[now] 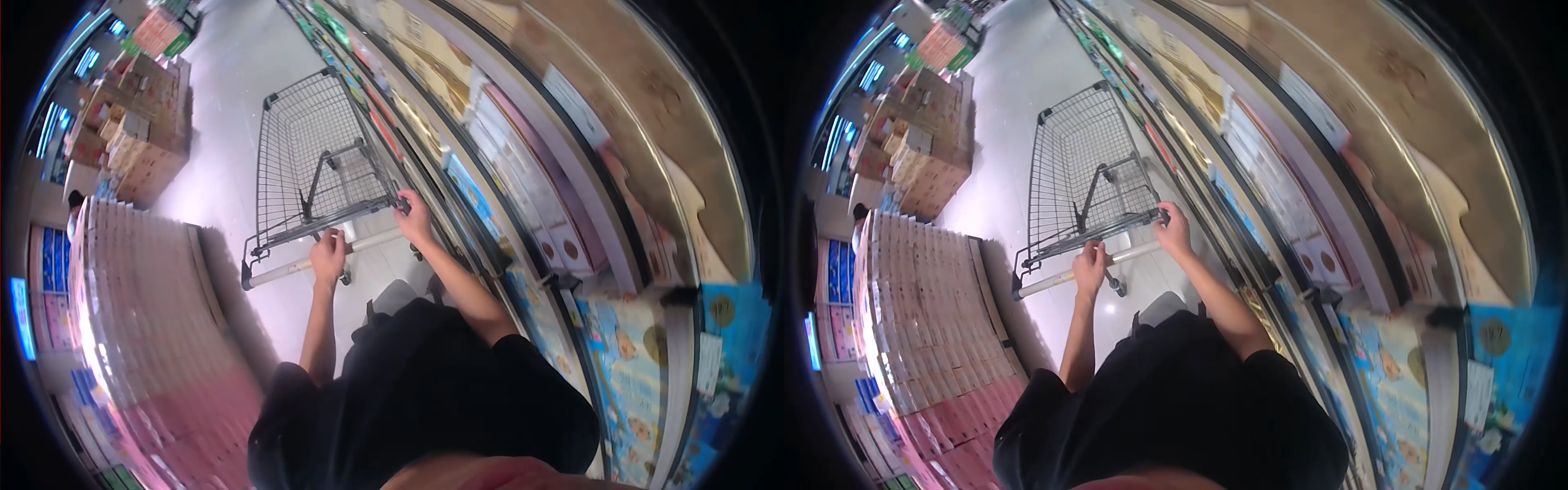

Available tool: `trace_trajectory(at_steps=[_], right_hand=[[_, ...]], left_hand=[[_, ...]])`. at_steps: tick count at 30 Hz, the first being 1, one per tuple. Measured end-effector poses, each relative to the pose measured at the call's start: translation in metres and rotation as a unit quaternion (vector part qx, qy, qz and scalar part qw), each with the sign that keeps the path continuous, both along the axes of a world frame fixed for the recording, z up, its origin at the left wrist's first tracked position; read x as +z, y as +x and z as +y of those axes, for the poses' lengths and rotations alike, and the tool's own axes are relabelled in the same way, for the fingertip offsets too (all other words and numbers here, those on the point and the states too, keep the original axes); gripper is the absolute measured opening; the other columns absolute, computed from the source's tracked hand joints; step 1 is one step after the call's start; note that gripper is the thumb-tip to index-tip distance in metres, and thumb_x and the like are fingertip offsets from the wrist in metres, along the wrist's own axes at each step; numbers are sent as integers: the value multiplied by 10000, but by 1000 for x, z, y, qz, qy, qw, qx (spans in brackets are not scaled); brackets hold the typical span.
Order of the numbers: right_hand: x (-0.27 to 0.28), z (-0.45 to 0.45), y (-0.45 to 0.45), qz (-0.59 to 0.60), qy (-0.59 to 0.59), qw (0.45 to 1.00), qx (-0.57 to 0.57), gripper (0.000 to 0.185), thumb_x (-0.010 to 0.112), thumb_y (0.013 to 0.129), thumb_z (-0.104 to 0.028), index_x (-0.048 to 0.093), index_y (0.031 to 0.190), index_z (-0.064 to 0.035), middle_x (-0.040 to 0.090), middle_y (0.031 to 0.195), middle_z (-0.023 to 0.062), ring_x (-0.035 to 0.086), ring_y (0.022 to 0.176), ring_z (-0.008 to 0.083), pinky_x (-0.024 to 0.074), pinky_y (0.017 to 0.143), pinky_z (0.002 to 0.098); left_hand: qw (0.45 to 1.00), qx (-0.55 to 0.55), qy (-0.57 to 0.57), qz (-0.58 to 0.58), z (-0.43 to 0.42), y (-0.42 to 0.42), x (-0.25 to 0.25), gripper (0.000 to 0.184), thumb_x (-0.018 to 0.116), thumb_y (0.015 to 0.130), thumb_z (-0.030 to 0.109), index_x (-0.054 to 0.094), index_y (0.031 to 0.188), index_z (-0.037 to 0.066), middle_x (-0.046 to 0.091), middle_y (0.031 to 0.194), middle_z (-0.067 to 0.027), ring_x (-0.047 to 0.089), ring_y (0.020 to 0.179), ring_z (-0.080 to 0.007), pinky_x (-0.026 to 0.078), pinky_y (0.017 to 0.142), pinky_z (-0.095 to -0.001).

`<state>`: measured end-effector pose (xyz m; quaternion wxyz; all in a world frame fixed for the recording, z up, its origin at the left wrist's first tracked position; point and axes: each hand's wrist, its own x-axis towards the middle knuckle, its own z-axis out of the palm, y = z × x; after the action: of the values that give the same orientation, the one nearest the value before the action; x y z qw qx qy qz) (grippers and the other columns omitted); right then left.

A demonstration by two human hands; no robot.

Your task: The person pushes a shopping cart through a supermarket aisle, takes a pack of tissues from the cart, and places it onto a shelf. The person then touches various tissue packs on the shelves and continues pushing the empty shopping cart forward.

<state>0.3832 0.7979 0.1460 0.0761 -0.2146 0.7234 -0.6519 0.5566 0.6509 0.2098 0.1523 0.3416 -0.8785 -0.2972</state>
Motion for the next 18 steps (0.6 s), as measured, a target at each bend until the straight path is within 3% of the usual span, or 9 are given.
trace_trajectory(at_steps=[3,5,10,12,18], right_hand=[[-5,-12,-14,65,15,998,-9,419,638,730,57,554,1135,-13,616,1035,124,627,817,163,503,761,284],[-6,-18,-21,4,2,1000,-10,375,625,709,17,574,1078,-26,642,987,162,638,935,308,500,815,358],[5,-34,-42,-24,39,999,-1,386,644,725,14,567,1101,-25,640,1016,160,650,896,283,504,797,343],[9,-42,-52,-24,36,999,13,457,644,730,54,518,1165,-6,632,1026,129,654,820,179,502,788,287],[-12,-78,-85,-25,26,999,-13,461,700,728,45,528,1152,-4,619,1040,120,624,942,200,491,845,311]], left_hand=[[999,-9,-46,-10,-8,-10,-2,257,539,911,337,624,900,95,683,670,-85,663,623,-308,497,580,-422],[998,-19,-55,-21,-12,-18,2,249,542,909,333,621,889,98,682,665,-79,663,613,-300,498,572,-419],[999,-22,-43,-24,-27,-39,3,234,556,900,331,617,881,105,677,653,-65,659,592,-279,500,563,-407],[998,-36,-50,-24,-36,-47,1,233,563,896,327,616,892,101,677,664,-65,660,602,-275,501,569,-404],[993,-111,-33,27,-76,-63,-5,250,582,887,308,601,990,81,669,702,-70,656,633,-274,502,593,-400]])
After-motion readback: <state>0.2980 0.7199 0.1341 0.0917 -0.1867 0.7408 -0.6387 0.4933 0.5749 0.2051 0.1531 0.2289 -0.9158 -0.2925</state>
